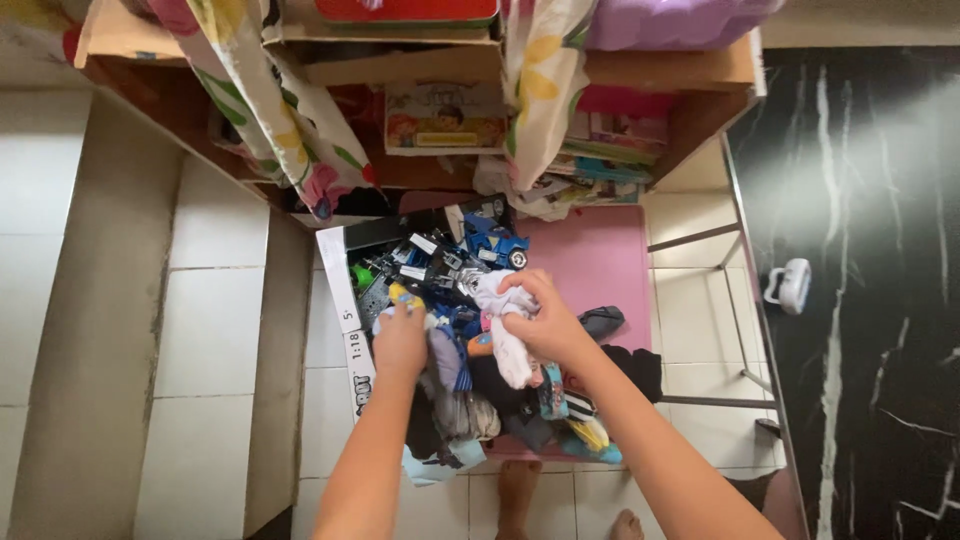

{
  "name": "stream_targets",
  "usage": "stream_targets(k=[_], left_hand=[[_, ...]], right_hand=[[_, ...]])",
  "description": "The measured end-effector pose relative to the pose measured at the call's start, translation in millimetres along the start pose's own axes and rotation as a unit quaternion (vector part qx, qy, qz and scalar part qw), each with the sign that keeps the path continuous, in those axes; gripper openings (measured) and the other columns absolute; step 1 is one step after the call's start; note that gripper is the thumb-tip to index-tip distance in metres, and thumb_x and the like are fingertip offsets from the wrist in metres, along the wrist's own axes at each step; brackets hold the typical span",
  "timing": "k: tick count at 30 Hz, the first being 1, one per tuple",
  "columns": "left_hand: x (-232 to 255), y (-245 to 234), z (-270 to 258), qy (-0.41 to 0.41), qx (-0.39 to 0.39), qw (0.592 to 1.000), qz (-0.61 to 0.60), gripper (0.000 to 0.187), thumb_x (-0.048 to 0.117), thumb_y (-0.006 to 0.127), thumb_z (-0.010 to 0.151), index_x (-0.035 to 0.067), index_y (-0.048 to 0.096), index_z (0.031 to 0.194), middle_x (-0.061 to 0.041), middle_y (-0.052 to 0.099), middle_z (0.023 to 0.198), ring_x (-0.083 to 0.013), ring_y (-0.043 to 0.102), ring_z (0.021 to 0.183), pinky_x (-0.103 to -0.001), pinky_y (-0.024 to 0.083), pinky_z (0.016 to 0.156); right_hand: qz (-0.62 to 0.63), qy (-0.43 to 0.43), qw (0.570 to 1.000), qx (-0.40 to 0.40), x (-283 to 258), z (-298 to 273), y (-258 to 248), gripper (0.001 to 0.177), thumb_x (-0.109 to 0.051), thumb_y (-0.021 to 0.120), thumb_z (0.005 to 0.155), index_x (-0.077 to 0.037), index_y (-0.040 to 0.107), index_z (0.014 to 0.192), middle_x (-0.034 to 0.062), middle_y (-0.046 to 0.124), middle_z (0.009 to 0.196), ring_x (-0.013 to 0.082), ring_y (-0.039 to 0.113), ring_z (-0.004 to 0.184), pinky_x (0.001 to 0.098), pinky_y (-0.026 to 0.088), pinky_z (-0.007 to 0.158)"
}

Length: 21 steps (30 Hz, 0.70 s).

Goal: Gathering and organizing various pieces of laundry/clothing into a basket.

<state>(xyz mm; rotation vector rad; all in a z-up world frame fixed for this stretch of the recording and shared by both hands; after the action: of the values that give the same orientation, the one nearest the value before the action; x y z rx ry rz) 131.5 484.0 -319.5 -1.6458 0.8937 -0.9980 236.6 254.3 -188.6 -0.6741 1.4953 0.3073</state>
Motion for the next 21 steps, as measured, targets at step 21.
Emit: stream_targets(k=[21], left_hand=[[247,-267,-157,0.158,0.025,0.964,-0.213,0.053,0.032,0.087,0.065,0.014,0.071,0.112,-0.013,0.064,0.112,-0.0368,0.064,0.102,-0.048,0.053,0.084]], right_hand=[[0.571,-0.067,0.801,0.164,-96,-217,-211,0.048,-0.007,0.070,0.089,-0.014,0.054,0.134,0.0145,0.060,0.117,0.0313,0.066,0.102,0.0404,0.058,0.083]])
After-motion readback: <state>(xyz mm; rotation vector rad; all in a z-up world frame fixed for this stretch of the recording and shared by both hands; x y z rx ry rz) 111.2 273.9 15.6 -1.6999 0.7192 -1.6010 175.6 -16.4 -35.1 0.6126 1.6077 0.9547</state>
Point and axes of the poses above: each hand's wrist, its own z-axis towards the middle knuckle, its own y-axis out of the palm, x = y × z, the point moved 3 cm from there along z, towards the middle knuckle
